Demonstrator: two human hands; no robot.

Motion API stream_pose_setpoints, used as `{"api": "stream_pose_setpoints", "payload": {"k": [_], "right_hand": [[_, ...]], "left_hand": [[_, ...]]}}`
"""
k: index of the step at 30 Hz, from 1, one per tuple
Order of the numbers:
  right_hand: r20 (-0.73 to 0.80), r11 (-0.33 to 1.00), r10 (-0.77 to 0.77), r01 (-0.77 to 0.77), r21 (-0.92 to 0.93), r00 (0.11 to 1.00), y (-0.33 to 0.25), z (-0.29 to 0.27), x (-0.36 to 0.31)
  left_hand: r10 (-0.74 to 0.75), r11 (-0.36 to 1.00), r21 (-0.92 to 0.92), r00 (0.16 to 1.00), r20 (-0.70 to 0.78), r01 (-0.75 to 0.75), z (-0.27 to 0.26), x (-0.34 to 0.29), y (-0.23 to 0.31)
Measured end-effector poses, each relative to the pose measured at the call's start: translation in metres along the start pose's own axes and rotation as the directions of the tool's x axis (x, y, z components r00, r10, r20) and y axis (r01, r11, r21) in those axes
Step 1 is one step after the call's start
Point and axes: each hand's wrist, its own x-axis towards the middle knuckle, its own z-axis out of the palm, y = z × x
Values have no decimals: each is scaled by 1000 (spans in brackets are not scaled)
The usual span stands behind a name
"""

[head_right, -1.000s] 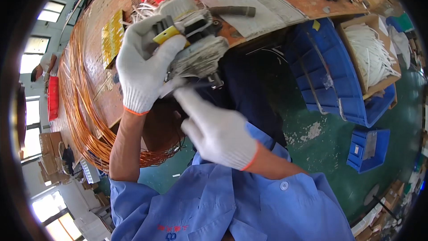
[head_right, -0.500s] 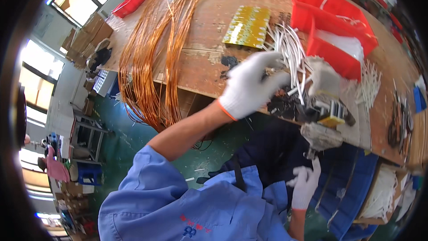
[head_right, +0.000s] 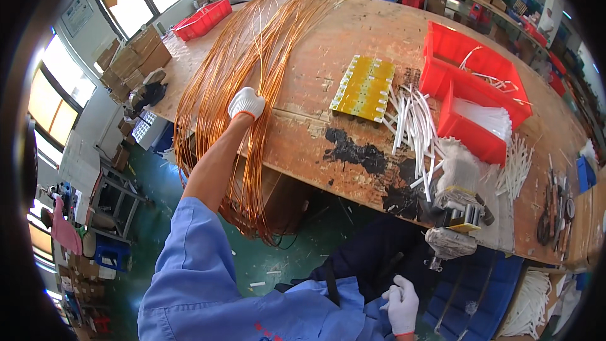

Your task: Wind copper wire around a transformer core and secure it with tape.

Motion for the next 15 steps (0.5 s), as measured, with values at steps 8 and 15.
{"api": "stream_pose_setpoints", "payload": {"k": [8,15], "right_hand": [[114,922,-368,378,-88,923,-58,68,6],[400,766,-641,511,390,655,-163,76,-47]], "left_hand": [[258,423,-906,956,140,18,-128,-148,65],[894,103,-880,344,286,463,-219,-349,147]]}}
